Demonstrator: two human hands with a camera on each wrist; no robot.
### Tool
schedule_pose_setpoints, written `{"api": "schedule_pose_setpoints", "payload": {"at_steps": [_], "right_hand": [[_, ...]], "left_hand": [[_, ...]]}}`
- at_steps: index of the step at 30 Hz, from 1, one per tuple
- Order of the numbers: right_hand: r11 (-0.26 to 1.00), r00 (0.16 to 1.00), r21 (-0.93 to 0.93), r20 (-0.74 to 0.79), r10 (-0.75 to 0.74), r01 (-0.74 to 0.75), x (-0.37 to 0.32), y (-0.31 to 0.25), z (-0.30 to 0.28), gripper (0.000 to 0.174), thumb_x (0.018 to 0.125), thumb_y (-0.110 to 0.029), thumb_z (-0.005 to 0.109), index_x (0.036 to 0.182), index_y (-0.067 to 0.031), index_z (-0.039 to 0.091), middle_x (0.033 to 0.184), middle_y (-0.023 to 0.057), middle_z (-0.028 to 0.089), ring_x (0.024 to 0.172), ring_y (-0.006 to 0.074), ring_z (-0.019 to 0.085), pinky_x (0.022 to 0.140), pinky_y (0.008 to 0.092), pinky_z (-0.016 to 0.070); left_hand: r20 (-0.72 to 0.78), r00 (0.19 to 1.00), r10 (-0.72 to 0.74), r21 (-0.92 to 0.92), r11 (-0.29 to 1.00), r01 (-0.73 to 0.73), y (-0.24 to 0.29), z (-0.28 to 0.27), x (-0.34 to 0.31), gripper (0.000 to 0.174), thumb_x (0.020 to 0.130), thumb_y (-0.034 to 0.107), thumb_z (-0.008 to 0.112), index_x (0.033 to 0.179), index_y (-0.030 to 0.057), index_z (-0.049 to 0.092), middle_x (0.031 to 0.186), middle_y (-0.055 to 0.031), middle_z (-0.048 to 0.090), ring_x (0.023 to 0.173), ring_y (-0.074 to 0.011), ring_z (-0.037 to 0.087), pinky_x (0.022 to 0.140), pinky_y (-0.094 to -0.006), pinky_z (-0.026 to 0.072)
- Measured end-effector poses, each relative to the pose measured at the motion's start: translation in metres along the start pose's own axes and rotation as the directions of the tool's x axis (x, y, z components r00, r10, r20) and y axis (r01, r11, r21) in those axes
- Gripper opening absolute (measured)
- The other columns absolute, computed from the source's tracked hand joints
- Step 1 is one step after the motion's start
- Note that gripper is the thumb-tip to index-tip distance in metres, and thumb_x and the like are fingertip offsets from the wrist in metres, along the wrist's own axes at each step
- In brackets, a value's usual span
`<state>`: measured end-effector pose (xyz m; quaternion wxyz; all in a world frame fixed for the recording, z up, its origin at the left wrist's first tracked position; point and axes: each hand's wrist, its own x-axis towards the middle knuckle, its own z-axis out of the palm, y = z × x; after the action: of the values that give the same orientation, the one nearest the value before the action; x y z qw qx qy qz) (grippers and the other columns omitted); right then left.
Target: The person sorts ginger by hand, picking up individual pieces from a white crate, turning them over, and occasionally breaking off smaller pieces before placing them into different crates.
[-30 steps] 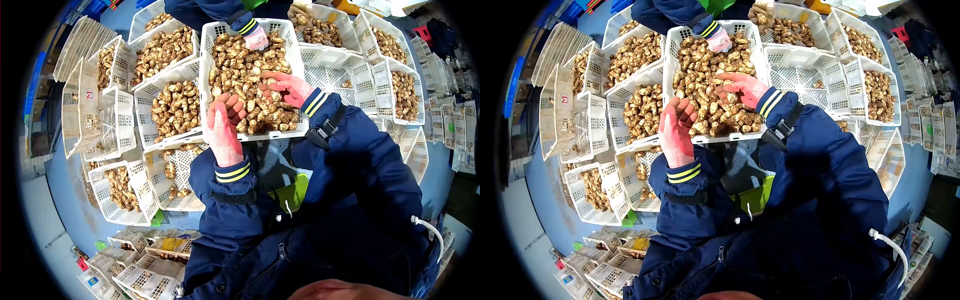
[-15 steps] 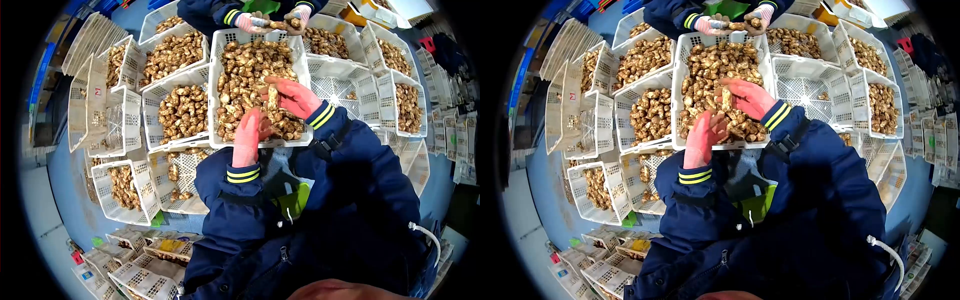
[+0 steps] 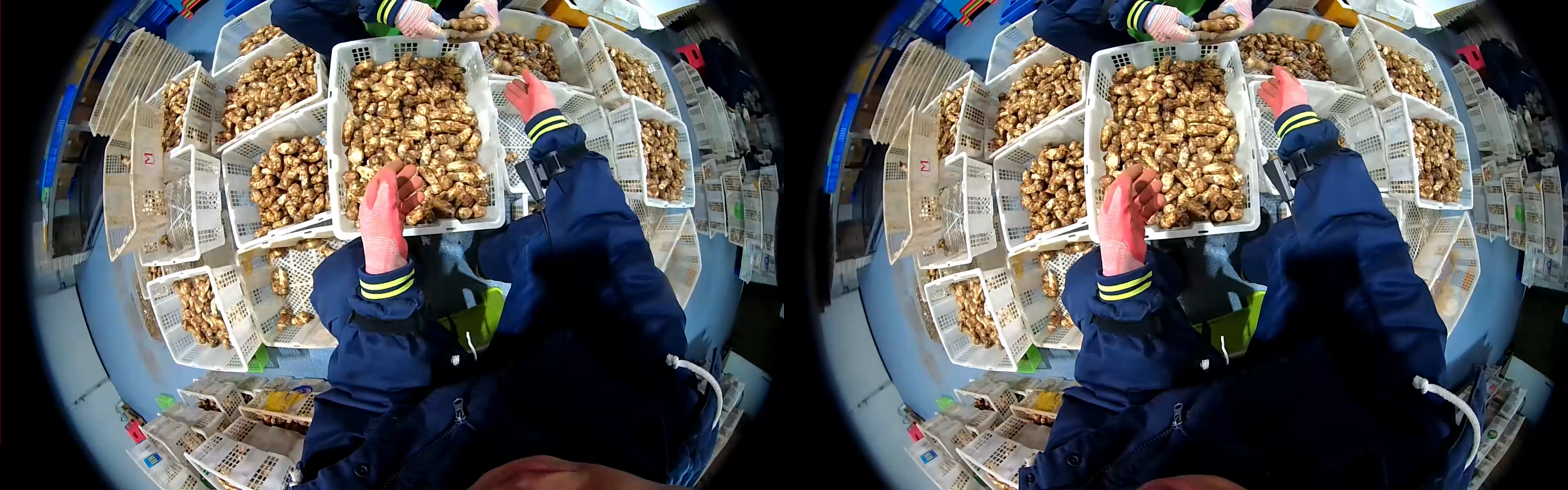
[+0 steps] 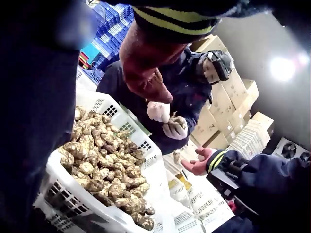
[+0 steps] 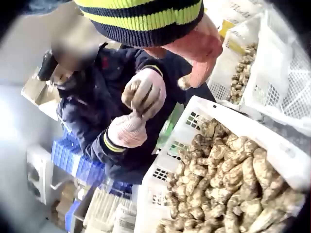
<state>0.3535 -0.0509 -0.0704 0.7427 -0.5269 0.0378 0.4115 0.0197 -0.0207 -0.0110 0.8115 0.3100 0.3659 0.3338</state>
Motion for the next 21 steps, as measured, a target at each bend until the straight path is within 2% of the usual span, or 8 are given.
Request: {"api": "schedule_pose_setpoints", "payload": {"at_steps": [2,4,7,10,13,16,18,21], "right_hand": [[0.763,0.983,-0.625,0.171,-0.074,0.166,-0.016,0.013,0.009,0.045,0.083,-0.023,0.054,0.122,-0.0048,0.043,0.114,0.0160,0.053,0.102,0.0250,0.052,0.088,0.0353,0.0420],[0.088,0.903,-0.932,0.362,0.229,0.351,-0.051,0.040,0.027,0.043,0.081,-0.025,0.053,0.122,-0.0123,0.046,0.108,0.0145,0.057,0.097,0.0239,0.056,0.086,0.0371,0.0424],[-0.542,0.773,-0.553,0.405,0.488,0.632,-0.067,0.096,0.025,0.040,0.078,-0.019,0.051,0.118,-0.0139,0.049,0.100,0.0122,0.060,0.091,0.0244,0.058,0.081,0.0375,0.0438],[-0.688,0.725,-0.288,0.464,0.509,0.666,-0.070,0.118,0.021,0.040,0.074,-0.015,0.050,0.114,-0.0138,0.052,0.100,0.0088,0.060,0.091,0.0247,0.058,0.076,0.0388,0.0443],[-0.547,0.701,-0.440,0.483,0.525,0.712,-0.077,0.093,0.038,0.037,0.071,-0.018,0.054,0.108,-0.0155,0.056,0.092,0.0121,0.062,0.086,0.0272,0.059,0.075,0.0377,0.0448],[0.258,0.710,-0.824,0.566,0.419,0.505,-0.090,0.052,0.047,0.035,0.075,-0.020,0.058,0.108,-0.0089,0.058,0.084,0.0051,0.060,0.075,0.0158,0.056,0.070,0.0255,0.0443],[0.782,0.614,-0.607,0.673,0.411,0.142,-0.099,0.037,0.042,0.041,0.079,-0.018,0.057,0.118,-0.0041,0.050,0.073,-0.0029,0.050,0.066,0.0082,0.047,0.065,0.0199,0.0399],[0.913,0.581,-0.388,0.718,0.384,-0.124,-0.139,0.022,0.047,0.052,0.083,-0.013,0.055,0.129,-0.0018,0.035,0.076,-0.0025,0.049,0.073,0.0076,0.047,0.068,0.0213,0.0407]], "left_hand": [[0.022,0.999,0.032,-0.011,0.999,-0.032,0.002,-0.001,0.000,0.045,0.088,0.029,0.048,0.116,-0.0054,0.044,0.104,-0.0170,0.055,0.089,-0.0224,0.058,0.075,-0.0322,0.0497],[0.023,0.998,0.052,0.001,0.999,-0.052,0.004,0.001,-0.003,0.045,0.089,0.029,0.047,0.117,-0.0058,0.043,0.107,-0.0192,0.055,0.090,-0.0233,0.058,0.075,-0.0333,0.0497],[0.033,0.999,0.043,-0.001,0.999,-0.043,0.003,0.001,-0.003,0.044,0.089,0.028,0.047,0.117,-0.0059,0.043,0.106,-0.0188,0.055,0.089,-0.0230,0.058,0.075,-0.0332,0.0496],[0.029,0.999,0.028,-0.006,1.000,-0.028,0.007,0.003,-0.003,0.044,0.089,0.028,0.047,0.117,-0.0058,0.043,0.105,-0.0179,0.056,0.089,-0.0226,0.058,0.075,-0.0323,0.0494],[0.032,0.998,0.047,-0.024,0.999,-0.046,0.007,0.002,-0.004,0.044,0.089,0.028,0.047,0.117,-0.0057,0.043,0.105,-0.0175,0.056,0.089,-0.0225,0.058,0.074,-0.0315,0.0490],[0.043,0.996,0.076,-0.026,0.997,-0.075,0.010,0.002,-0.007,0.045,0.089,0.030,0.046,0.117,-0.0055,0.043,0.105,-0.0175,0.055,0.091,-0.0222,0.057,0.075,-0.0316,0.0483],[0.050,0.996,0.070,-0.026,0.997,-0.069,0.008,0.002,-0.005,0.044,0.089,0.030,0.046,0.117,-0.0048,0.044,0.105,-0.0170,0.056,0.091,-0.0220,0.057,0.076,-0.0320,0.0476],[0.059,0.996,0.069,-0.027,0.997,-0.067,0.006,0.002,-0.005,0.045,0.089,0.031,0.047,0.117,-0.0041,0.044,0.104,-0.0160,0.056,0.090,-0.0213,0.057,0.077,-0.0321,0.0470]]}}
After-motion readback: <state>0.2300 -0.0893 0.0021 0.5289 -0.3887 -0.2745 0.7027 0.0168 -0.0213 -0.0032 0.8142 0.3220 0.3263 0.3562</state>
